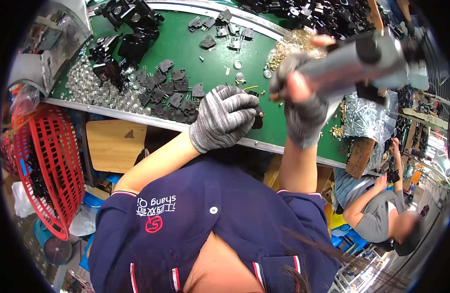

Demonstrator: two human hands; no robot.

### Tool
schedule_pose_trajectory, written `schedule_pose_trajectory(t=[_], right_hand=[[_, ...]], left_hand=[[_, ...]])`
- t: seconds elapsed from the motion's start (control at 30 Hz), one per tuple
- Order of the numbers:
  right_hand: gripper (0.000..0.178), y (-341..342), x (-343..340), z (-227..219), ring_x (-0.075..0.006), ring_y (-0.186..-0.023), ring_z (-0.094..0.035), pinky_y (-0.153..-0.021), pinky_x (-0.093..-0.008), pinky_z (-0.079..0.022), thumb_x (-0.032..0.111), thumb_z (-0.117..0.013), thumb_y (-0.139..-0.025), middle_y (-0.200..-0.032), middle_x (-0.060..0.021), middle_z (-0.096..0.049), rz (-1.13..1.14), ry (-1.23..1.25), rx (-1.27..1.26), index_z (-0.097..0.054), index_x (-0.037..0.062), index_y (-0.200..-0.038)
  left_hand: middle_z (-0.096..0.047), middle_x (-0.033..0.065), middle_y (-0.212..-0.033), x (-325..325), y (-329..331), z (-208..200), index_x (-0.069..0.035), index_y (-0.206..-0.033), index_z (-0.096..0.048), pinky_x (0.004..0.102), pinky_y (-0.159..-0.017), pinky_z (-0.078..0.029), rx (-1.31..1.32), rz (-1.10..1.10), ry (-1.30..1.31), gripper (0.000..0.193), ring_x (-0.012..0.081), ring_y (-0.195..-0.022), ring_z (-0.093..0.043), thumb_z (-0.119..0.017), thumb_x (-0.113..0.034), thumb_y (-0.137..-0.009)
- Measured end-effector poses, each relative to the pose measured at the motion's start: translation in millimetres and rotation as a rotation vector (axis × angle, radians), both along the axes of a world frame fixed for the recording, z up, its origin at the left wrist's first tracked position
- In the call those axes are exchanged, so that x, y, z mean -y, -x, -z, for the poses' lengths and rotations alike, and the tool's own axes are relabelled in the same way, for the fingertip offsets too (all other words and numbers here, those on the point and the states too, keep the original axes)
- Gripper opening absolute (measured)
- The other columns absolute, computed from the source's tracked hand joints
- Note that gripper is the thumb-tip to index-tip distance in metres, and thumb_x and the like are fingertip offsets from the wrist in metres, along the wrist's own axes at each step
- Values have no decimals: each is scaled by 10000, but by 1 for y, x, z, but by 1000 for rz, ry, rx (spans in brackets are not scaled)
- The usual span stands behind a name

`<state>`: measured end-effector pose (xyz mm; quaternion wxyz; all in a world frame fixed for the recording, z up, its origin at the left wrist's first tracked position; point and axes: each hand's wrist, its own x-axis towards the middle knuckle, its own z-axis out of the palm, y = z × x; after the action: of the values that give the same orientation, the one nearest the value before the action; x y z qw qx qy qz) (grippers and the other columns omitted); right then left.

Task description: The worker is assembling small components by inserting metal pins into black plastic parts and using a pneumatic tool to secure them.

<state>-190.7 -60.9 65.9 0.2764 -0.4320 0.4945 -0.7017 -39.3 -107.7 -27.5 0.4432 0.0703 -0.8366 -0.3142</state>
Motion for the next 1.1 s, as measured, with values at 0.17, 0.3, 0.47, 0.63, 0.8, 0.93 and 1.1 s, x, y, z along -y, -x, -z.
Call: schedule_pose_trajectory(t=[0.17,0.3,0.47,0.63,0.8,0.93,1.1], right_hand=[[722,-6,-31,18,-178,-597,-570,-525,-291,-475,166,-718,-821,-750,-68,-539,-28,-179,-51,-297,70,-1400],[727,-4,-27,18,-174,-616,-569,-522,-287,-473,163,-714,-822,-759,-65,-534,-86,-157,136,-295,77,-1410],[737,-2,-32,30,-177,-635,-573,-530,-291,-479,160,-715,-820,-768,-68,-539,-71,-200,45,-290,68,-1414],[618,-3,-35,31,-117,-770,-589,-773,-265,-491,26,-696,-775,-837,-27,-621,-80,-172,146,-406,-1,-1319],[678,-2,-34,32,-158,-661,-558,-626,-294,-490,118,-735,-782,-783,-62,-565,-105,-76,134,-341,23,-1326],[705,2,-30,29,-173,-588,-529,-552,-309,-486,170,-760,-781,-731,-79,-531,-233,1,156,-317,31,-1311],[695,12,-25,30,-128,-645,-573,-659,-248,-478,111,-790,-710,-742,-67,-611,-448,66,264,-408,-39,-1270]], left_hand=[[-695,77,-965,2,1,-2,-77,-854,-682,408,-678,-520,-16,-21,21,201,287,-787,-665,-756,-58,-669],[-694,79,-966,1,1,-2,-79,-855,-682,411,-679,-519,-15,-28,27,209,292,-784,-662,-758,-61,-662],[-693,78,-973,1,1,1,-84,-859,-684,414,-681,-518,-16,-8,19,222,293,-781,-660,-759,-62,-651],[-694,77,-976,1,0,-1,-89,-861,-685,412,-676,-514,-10,-12,9,232,292,-776,-657,-760,-62,-643],[-695,75,-978,1,0,1,-90,-860,-686,412,-664,-507,13,-12,10,231,291,-767,-654,-761,-68,-642],[-694,70,-972,2,1,3,-95,-863,-689,411,-665,-504,-3,-15,16,229,285,-759,-648,-762,-78,-646],[-693,45,-957,3,1,-1,-109,-846,-693,405,-665,-496,14,18,1,206,270,-759,-645,-766,-93,-654]])
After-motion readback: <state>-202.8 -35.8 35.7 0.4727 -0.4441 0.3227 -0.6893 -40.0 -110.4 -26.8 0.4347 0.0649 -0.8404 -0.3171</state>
